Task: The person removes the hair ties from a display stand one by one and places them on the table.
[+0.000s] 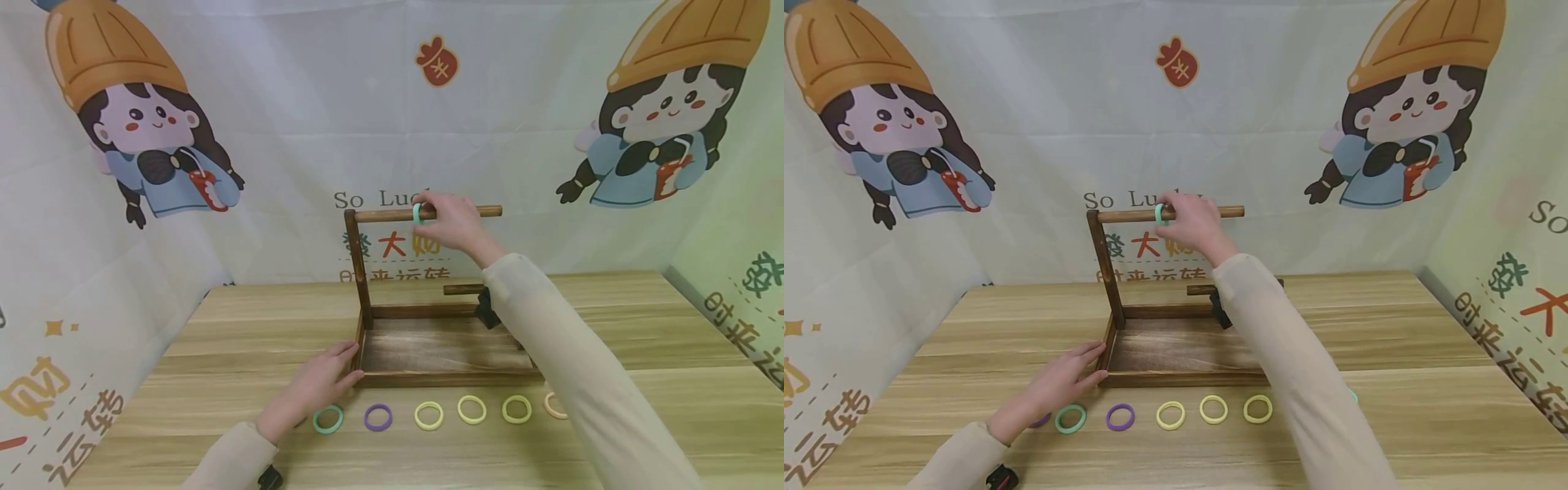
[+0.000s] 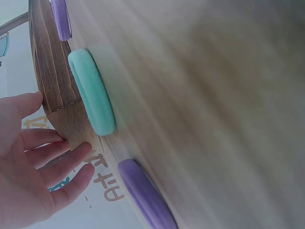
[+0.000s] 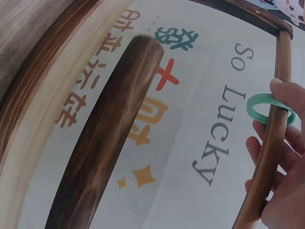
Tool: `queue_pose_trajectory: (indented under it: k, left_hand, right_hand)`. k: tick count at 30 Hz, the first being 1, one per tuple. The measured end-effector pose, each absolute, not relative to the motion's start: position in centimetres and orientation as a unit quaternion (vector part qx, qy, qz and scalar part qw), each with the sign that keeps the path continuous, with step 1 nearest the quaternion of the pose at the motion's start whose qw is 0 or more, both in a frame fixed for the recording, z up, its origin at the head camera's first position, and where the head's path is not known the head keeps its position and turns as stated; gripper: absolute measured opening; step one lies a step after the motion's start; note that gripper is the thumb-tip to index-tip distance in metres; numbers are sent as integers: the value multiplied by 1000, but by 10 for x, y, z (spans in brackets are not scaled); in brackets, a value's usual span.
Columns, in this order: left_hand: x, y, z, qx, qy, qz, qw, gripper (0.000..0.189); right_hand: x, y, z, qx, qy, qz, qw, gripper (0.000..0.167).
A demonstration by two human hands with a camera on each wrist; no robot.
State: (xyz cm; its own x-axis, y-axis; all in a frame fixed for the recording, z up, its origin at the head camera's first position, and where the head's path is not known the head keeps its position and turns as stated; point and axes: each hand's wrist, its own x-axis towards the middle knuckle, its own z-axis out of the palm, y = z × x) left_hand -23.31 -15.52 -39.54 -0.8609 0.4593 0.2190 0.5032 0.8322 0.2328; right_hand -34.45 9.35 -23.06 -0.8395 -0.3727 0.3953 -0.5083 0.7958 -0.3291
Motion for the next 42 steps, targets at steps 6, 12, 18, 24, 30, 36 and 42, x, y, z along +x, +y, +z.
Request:
queue_pose_trajectory:
  k: [6,12,18,24,30,36,42]
  left_hand:
    - [-234,-155,-397,-252,-955,-139,78,52]
    - [-235,-156,-398,-252,-954,-143,79,51]
    - [-235,-156,-398,-255,-954,-140,77,51]
    - [-235,-156,-399,-254,-954,-140,77,51]
    - [-235,-155,-397,-251,-955,-143,74,51]
    - [-234,-155,-397,-250,-955,-144,75,51]
    - [-233,-155,-397,-250,-955,-143,76,51]
  right_hand:
    - [-344,107,-230,237,-929,237,159,46]
    - [-342,120,-230,231,-926,251,163,43]
    - [-342,134,-232,245,-915,272,167,37]
    - [-342,149,-235,245,-909,287,175,32]
    - [-341,163,-238,244,-904,300,183,34]
    - [-341,175,-240,243,-904,289,202,37]
    - [-341,186,-244,242,-897,301,214,36]
